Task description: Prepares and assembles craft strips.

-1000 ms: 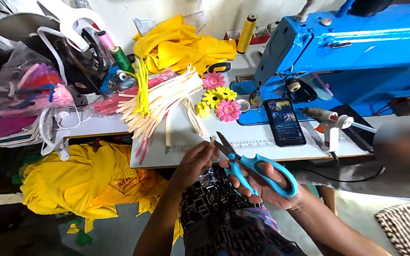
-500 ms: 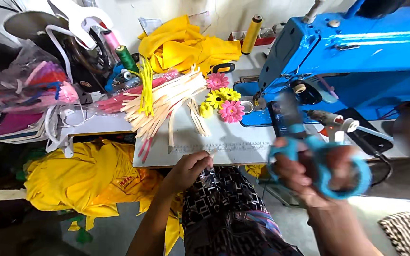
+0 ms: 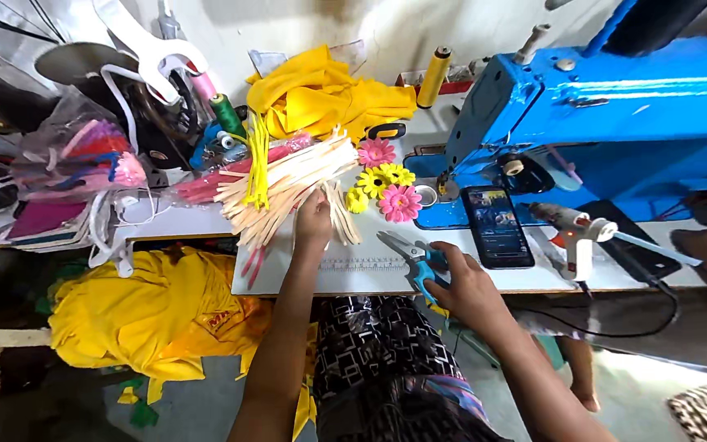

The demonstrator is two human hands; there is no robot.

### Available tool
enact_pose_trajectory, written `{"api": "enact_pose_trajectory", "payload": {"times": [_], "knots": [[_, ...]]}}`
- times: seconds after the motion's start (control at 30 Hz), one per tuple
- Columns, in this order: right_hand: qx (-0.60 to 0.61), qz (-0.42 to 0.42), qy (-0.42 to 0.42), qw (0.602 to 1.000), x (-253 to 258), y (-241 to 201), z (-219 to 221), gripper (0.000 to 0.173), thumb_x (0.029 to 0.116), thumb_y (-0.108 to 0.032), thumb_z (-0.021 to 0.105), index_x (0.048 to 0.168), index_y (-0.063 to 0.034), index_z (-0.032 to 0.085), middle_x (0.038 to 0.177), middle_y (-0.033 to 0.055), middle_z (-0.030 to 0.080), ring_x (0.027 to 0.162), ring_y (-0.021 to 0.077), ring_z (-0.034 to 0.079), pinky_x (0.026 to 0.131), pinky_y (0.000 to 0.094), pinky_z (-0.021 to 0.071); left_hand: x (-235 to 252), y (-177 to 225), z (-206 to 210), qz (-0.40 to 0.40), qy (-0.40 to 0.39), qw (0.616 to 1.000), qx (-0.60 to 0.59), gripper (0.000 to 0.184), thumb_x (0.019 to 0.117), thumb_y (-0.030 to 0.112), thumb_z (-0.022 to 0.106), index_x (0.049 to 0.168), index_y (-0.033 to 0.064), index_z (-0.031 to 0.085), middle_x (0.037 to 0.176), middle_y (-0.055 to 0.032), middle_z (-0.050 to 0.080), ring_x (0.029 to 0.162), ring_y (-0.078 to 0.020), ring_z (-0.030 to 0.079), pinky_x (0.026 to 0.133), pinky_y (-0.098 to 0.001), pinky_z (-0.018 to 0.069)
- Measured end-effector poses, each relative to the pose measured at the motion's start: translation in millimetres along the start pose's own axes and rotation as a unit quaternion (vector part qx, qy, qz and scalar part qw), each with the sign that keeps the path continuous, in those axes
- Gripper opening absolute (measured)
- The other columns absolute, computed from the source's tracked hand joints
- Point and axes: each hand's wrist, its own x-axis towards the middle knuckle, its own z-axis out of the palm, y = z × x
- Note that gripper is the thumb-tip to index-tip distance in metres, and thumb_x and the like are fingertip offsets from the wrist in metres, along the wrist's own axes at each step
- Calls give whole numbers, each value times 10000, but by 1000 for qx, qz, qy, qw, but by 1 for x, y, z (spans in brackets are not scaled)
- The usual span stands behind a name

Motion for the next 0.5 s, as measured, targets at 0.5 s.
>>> {"api": "enact_pose_trajectory", "payload": {"times": [0.5], "knots": [[3, -127, 111, 986, 46, -7, 11, 284, 980, -224, 645, 1062, 21, 762, 1140, 251, 692, 1062, 446, 660, 912, 571, 535, 78, 51, -31, 189, 30, 912, 362, 286, 1007, 124, 612, 1220, -49, 692, 1302, -288, 606, 1247, -437, 574, 1056, -572, 455]]}}
